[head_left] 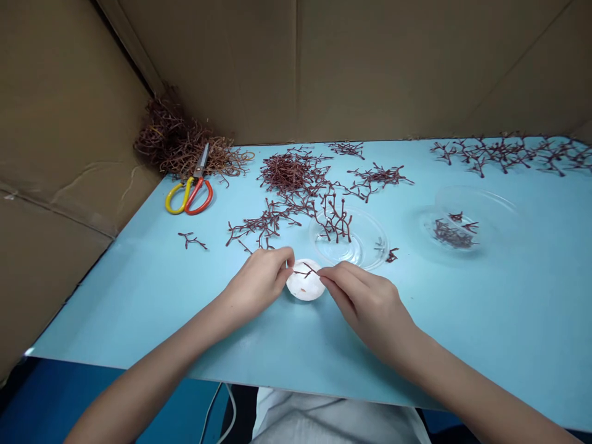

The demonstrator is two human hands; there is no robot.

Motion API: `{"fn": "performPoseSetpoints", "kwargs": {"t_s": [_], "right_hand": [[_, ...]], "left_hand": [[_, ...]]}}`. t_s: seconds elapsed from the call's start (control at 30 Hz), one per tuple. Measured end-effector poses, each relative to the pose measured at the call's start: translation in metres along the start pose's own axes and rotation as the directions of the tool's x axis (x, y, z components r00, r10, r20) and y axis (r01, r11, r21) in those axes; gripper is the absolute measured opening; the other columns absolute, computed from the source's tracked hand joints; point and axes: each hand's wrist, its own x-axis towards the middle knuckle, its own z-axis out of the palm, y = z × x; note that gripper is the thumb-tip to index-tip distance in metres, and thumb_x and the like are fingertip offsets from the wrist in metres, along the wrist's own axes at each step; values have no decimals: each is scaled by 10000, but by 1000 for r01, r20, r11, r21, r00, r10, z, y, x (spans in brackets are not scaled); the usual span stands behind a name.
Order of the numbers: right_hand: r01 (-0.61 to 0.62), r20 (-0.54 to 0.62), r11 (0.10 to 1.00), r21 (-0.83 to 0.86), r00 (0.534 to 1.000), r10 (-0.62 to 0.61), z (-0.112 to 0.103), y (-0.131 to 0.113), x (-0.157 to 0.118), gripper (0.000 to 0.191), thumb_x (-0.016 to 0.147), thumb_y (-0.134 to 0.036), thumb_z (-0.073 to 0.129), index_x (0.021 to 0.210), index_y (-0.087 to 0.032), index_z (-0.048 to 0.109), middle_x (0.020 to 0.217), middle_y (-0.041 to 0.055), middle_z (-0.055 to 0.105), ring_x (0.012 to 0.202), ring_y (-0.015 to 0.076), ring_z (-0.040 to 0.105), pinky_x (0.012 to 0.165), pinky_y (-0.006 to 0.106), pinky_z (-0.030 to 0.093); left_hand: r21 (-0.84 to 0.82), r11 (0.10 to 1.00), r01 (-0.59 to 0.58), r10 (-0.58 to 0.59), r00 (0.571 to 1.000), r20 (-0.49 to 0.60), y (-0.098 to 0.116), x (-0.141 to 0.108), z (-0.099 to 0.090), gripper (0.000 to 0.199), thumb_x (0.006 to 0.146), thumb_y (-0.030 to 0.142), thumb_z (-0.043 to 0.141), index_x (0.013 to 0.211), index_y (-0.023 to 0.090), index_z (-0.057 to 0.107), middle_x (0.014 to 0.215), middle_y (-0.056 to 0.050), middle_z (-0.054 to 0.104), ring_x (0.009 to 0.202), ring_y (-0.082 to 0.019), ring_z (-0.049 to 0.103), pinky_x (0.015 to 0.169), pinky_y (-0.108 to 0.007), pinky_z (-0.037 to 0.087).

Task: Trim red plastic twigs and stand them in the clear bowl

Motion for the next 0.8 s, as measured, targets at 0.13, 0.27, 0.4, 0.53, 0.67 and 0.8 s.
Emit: {"fn": "performPoseSetpoints", "kwargs": {"t_s": [0.13,0.27,0.4,0.53,0.67,0.8], "right_hand": [[1,-5,1000,28,1000,0,2,-1,5,230,832,-122,374,729,-100,579,605,42,572,531,118,530,490,206,410],[24,-36,1000,14,999,-24,3,-1,6,224,832,-113,366,796,-71,583,592,41,561,498,118,511,455,210,400],[41,-41,999,9,998,-41,5,-2,5,227,832,-108,361,844,-49,579,609,52,566,520,128,520,459,217,409],[66,-38,998,23,997,-65,8,-4,4,235,832,-99,355,846,-43,583,603,48,558,521,122,507,467,214,411],[69,-29,997,22,997,-68,11,-4,3,241,836,-101,348,861,-44,580,614,45,555,537,118,505,478,208,414],[91,-65,994,-62,993,-95,11,-3,3,255,842,-109,339,872,-45,583,578,33,539,491,111,481,441,204,390]], "left_hand": [[-98,995,-16,20,999,49,-4,1,-2,175,735,94,415,868,198,368,492,88,359,475,-91,352,490,-187,241],[-210,977,-31,60,989,135,-8,4,-5,196,738,92,384,878,202,303,472,105,315,458,-87,313,486,-180,242],[-211,977,-18,45,991,127,-7,6,-6,193,730,86,377,863,201,298,459,109,300,451,-85,298,481,-177,236],[-159,987,-29,56,985,166,-3,9,-9,221,710,57,381,872,193,317,444,113,293,448,-83,292,480,-177,226],[-165,986,-25,60,975,212,-3,11,-12,211,712,59,377,872,185,322,445,114,301,440,-76,276,470,-174,213],[-225,974,-20,64,979,192,-5,9,-12,200,720,90,375,889,183,322,460,109,300,439,-73,275,456,-166,216]]}}
